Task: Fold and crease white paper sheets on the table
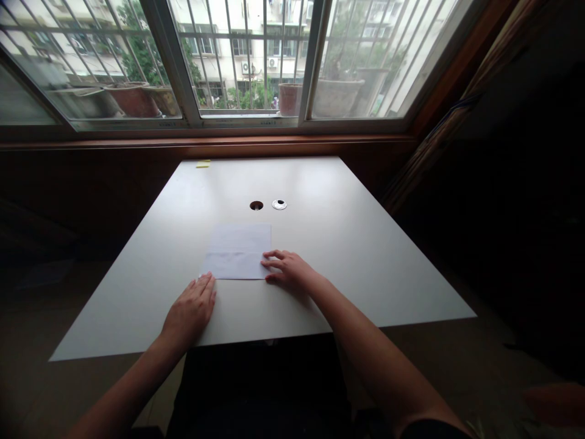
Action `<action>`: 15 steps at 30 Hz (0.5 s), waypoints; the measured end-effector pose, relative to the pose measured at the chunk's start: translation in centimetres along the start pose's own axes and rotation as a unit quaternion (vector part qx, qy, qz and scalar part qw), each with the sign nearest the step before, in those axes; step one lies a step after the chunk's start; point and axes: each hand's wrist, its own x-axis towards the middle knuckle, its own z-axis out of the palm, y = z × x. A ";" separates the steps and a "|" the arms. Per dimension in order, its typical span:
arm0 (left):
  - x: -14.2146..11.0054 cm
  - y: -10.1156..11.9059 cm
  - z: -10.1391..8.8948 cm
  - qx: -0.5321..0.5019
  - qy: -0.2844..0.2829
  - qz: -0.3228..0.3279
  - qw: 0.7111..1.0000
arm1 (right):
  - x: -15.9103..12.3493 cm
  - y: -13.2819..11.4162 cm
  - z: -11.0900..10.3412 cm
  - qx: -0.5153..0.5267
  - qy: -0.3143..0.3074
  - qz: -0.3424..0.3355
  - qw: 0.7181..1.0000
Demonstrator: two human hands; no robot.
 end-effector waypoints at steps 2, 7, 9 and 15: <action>-0.2 -0.3 -0.3 0.004 -0.004 -0.006 1.000 | 0.0 -0.1 -0.1 -0.001 -0.001 0.002 1.000; -0.7 -0.7 -1.2 0.010 -0.016 -0.017 1.000 | 0.0 -0.4 -0.4 -0.001 -0.002 0.002 1.000; -0.8 -0.9 -1.4 0.017 -0.024 -0.019 0.999 | 0.1 -0.5 -0.4 -0.002 -0.002 0.003 1.000; -0.5 -0.7 -1.6 0.023 -0.022 -0.029 0.999 | 0.0 -0.3 -0.3 0.004 -0.002 0.000 1.000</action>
